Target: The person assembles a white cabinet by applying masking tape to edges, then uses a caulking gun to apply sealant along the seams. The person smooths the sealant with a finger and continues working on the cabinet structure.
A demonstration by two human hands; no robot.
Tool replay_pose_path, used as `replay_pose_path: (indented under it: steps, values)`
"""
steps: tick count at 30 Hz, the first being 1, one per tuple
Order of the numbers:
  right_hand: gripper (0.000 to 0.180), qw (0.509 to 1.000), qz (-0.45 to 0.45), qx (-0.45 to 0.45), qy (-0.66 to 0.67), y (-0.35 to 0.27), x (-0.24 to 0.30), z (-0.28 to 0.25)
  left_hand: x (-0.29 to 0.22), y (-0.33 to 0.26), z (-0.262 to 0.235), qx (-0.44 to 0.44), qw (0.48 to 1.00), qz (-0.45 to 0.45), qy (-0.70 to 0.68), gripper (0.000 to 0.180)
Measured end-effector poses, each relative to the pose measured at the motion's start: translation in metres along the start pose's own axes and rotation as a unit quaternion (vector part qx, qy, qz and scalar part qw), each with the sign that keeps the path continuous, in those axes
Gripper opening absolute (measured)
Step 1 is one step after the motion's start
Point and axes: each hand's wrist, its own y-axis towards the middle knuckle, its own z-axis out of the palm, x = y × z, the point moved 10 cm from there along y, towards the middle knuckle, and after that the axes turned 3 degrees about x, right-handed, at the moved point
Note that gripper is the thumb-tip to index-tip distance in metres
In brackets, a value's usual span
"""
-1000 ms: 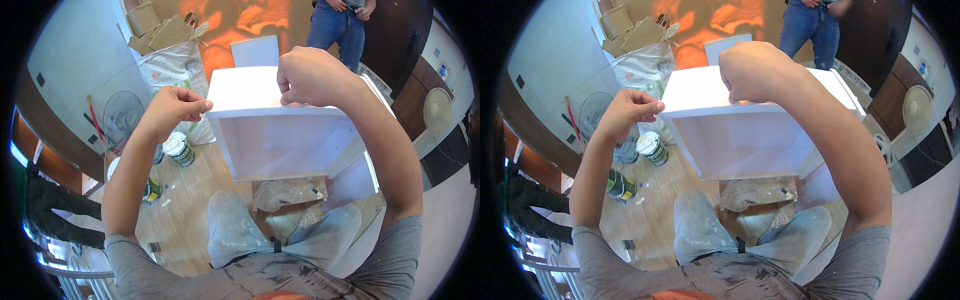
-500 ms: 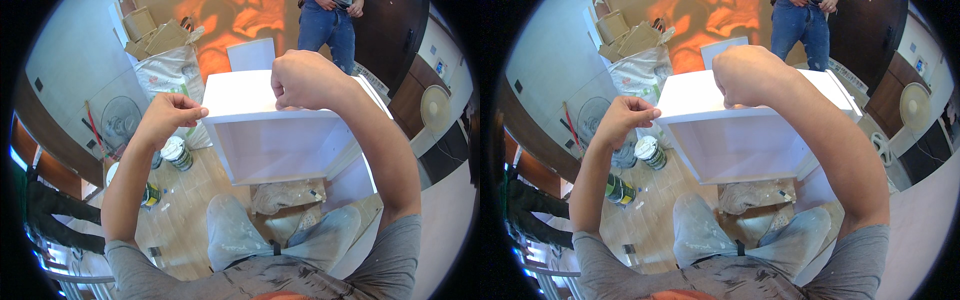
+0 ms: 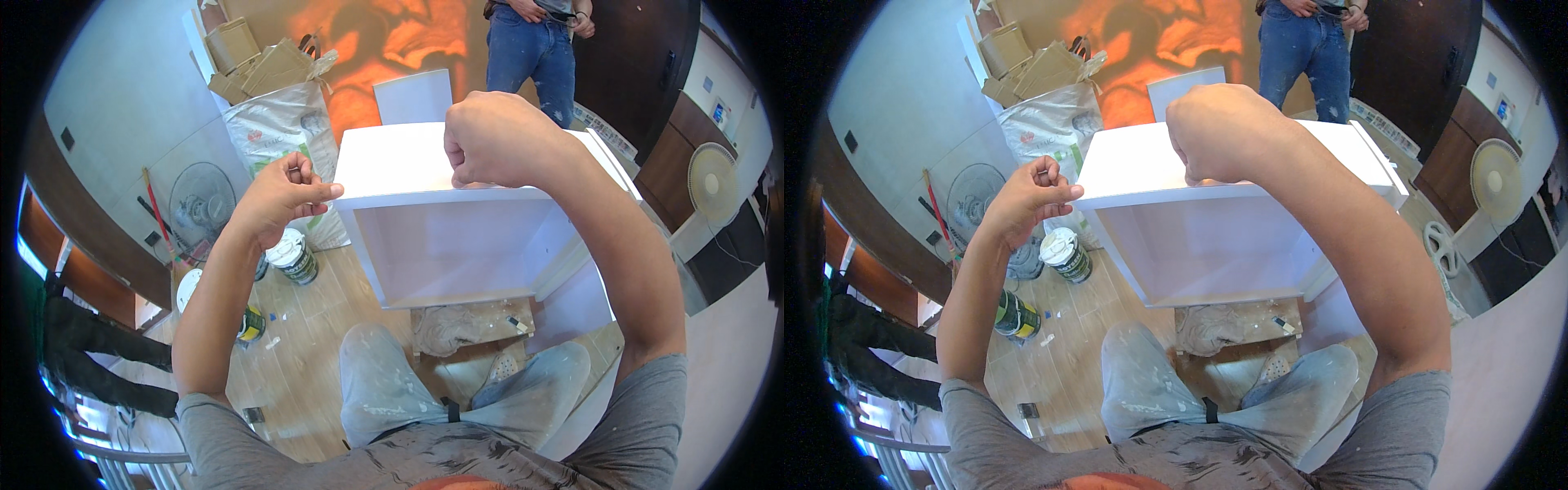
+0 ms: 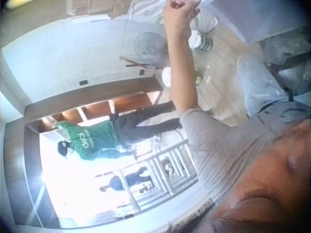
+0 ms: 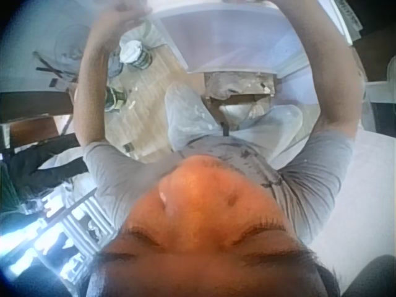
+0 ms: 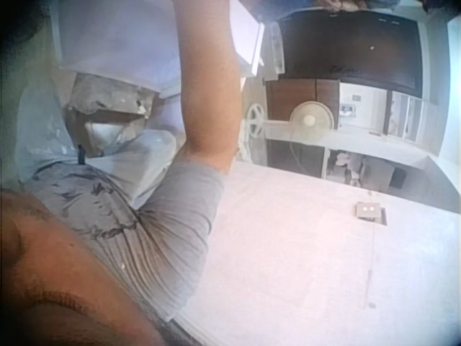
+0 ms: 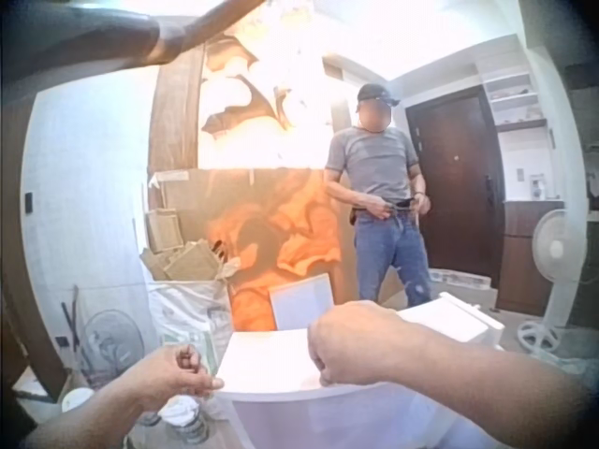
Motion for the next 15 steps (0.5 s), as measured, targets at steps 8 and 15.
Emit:
replay_pose_path:
  steps: [8,15]
  values:
    - [0.012,1.0,0.003,0.008,-0.01,0.004,-0.003,0.005,-0.08,-0.059,0.029,-0.26,0.818,0.355,0.371,0.03]
    - [0.013,1.0,0.005,0.003,-0.017,0.002,-0.002,0.004,-0.059,-0.07,0.14,-0.189,0.751,0.407,0.485,0.049]
